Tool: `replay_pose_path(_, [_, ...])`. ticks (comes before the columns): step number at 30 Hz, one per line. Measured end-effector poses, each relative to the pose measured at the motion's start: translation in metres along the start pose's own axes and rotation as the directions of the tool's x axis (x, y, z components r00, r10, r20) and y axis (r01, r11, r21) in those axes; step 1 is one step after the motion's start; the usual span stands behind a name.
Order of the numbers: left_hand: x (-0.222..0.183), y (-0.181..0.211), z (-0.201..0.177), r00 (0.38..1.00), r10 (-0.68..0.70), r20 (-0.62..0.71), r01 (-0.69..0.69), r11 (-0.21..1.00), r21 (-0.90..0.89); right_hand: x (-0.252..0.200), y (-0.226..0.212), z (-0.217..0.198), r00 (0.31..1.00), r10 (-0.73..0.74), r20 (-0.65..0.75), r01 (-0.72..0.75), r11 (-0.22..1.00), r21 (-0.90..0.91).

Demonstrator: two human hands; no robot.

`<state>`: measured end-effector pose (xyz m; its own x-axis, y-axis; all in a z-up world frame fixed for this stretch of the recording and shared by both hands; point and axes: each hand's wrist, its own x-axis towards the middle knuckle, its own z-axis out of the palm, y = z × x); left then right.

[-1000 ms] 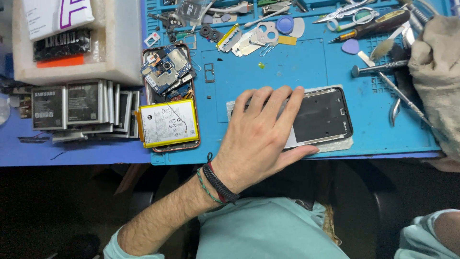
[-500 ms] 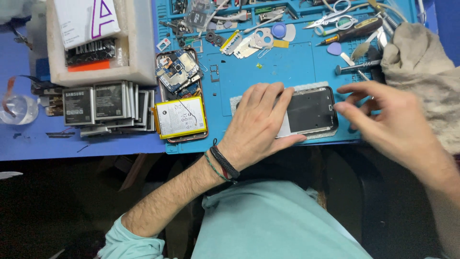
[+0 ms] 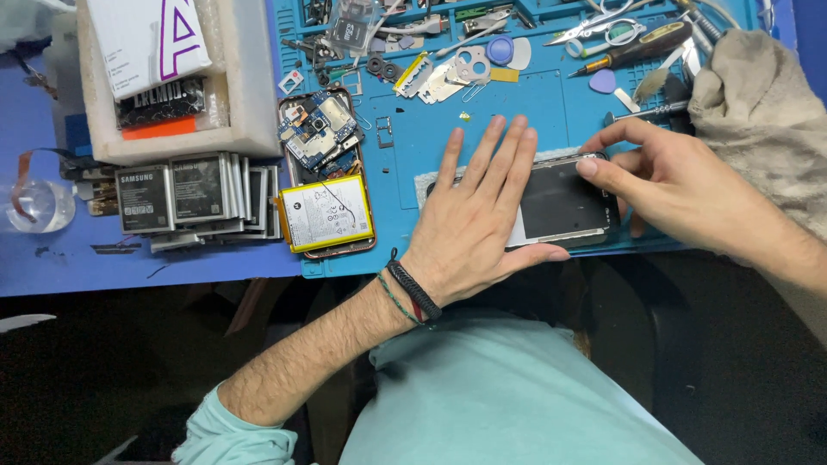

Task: Disassembling and inspecting internal components of a smartphone on a repair bench.

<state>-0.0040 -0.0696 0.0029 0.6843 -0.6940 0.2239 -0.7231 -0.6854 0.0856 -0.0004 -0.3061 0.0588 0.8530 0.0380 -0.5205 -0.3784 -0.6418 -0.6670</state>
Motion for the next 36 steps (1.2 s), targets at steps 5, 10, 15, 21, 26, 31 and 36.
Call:
replay_pose_path(5, [0.008, 0.011, 0.002, 0.986, -0.162, -0.034, 0.157, 0.98, -0.12, 0.003, 0.003, -0.001, 0.998, 0.052, 0.034, -0.058, 0.978, 0.201])
replay_pose_path(10, [0.044, 0.029, -0.004, 0.949, -0.304, -0.088, 0.307, 0.951, 0.026, 0.005, 0.019, -0.004, 0.997, 0.02, 0.075, -0.041, 0.96, 0.277])
replay_pose_path(15, [0.047, 0.035, 0.007, 0.897, -0.437, -0.071, 0.442, 0.888, 0.129, -0.003, 0.011, -0.003, 0.998, 0.019, 0.06, -0.031, 0.976, 0.218])
replay_pose_path(21, [0.048, 0.034, -0.004, 0.894, -0.439, 0.091, 0.425, 0.894, 0.14, 0.013, 0.03, -0.004, 0.994, -0.018, 0.11, -0.009, 0.971, 0.237])
replay_pose_path(26, [0.049, 0.031, -0.005, 0.897, -0.429, 0.105, 0.404, 0.893, 0.197, 0.021, 0.037, -0.008, 0.992, 0.023, 0.127, -0.056, 0.964, 0.26])
replay_pose_path(31, [0.046, 0.027, -0.011, 0.887, -0.436, 0.152, 0.391, 0.885, 0.252, 0.034, 0.036, -0.015, 0.987, 0.016, 0.16, -0.042, 0.986, 0.164])
replay_pose_path(36, [0.041, 0.024, -0.008, 0.873, -0.467, 0.142, 0.355, 0.807, 0.472, 0.042, -0.004, -0.019, 0.975, -0.005, 0.224, 0.013, 0.999, -0.038])
